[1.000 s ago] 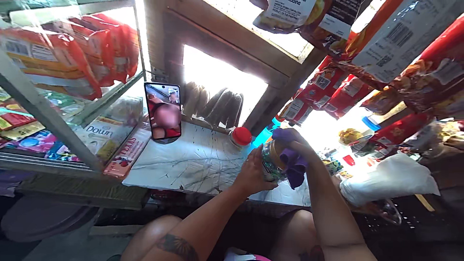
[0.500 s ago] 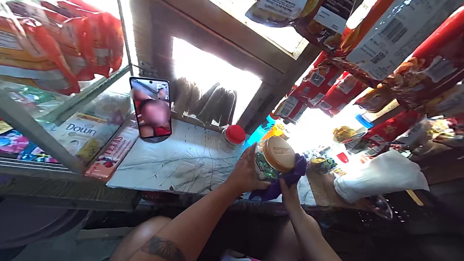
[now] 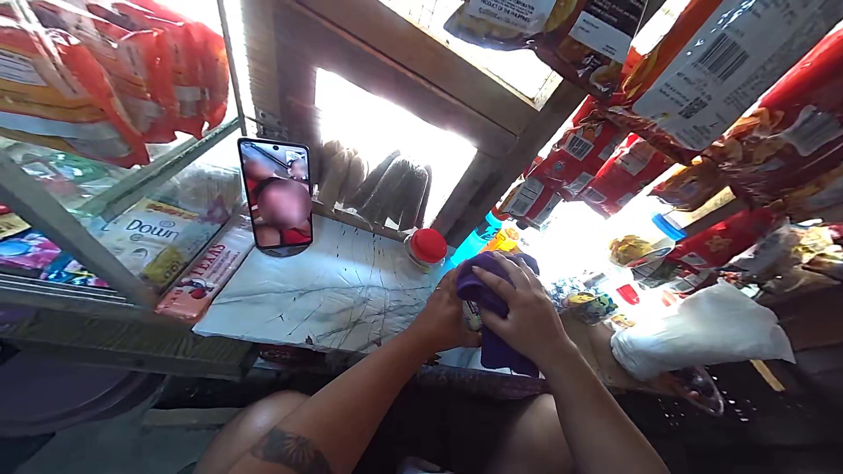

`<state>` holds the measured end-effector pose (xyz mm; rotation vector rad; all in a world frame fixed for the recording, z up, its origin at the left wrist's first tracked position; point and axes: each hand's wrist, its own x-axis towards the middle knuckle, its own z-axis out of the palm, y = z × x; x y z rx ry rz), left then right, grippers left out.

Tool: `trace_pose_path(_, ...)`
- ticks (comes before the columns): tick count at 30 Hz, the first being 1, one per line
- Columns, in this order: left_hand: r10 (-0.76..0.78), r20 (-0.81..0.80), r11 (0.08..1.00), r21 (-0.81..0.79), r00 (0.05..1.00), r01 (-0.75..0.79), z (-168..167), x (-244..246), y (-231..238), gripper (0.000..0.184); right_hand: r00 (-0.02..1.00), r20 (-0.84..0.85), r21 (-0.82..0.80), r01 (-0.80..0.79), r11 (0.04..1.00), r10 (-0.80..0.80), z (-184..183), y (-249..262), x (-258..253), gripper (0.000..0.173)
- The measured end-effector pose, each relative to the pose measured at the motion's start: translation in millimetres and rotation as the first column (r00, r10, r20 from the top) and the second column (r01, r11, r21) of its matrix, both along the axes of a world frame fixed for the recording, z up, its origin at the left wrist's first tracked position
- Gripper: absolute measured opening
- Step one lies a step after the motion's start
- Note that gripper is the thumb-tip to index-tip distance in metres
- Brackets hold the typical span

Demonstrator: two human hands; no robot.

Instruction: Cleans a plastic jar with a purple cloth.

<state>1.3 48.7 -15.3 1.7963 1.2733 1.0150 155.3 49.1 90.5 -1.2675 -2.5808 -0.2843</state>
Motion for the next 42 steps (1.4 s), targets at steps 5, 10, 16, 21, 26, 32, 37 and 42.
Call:
trace_pose_path(5,-0.001,0.060,0.999,0.044,0.998,-0.002,-2.5,-2.4,-0.7,0.125,0.989,0.123,-0.460,0.135,0.878,-0.087,33.5,34.4,-18.8,0.059)
trace_pose_path(10,-0.012,0.129,0.992,0.130,0.992,-0.005,-8.1,-3.4,0.5,0.137,0.988,-0.145,-0.671,-0.060,0.739,-0.051,38.4,80.3,-3.5,0.047)
trace_pose_path(16,-0.030,0.118,0.983,0.186,0.993,0.008,-11.5,-3.5,1.4,0.137,0.964,-0.264,-0.471,-0.106,0.876,-0.025,22.6,75.4,6.3,0.049)
trace_pose_path(21,-0.047,0.107,0.983,0.182,0.993,0.027,-11.9,-4.8,1.9,0.137,0.948,-0.315,-0.467,-0.108,0.878,-0.050,22.6,75.6,6.1,0.045)
trace_pose_path(26,-0.036,0.127,0.975,0.223,0.991,0.007,-17.0,-2.3,4.7,0.137,0.923,-0.380,-0.457,-0.128,0.880,-0.063,20.8,75.8,13.0,0.044)
trace_pose_path(32,-0.046,0.142,0.968,0.252,0.989,0.009,-21.1,-2.8,5.9,0.136,0.916,-0.396,-0.452,-0.129,0.883,-0.069,20.2,74.6,10.2,0.044)
trace_pose_path(37,-0.039,0.121,0.978,0.209,0.992,0.013,-16.2,-3.8,3.4,0.136,0.914,-0.400,-0.441,-0.126,0.889,-0.069,19.4,73.1,9.8,0.044)
trace_pose_path(42,-0.037,0.113,0.980,0.196,0.993,0.014,-15.0,-3.7,3.0,0.135,0.919,-0.387,-0.441,-0.112,0.891,-0.076,20.5,72.3,9.4,0.044)
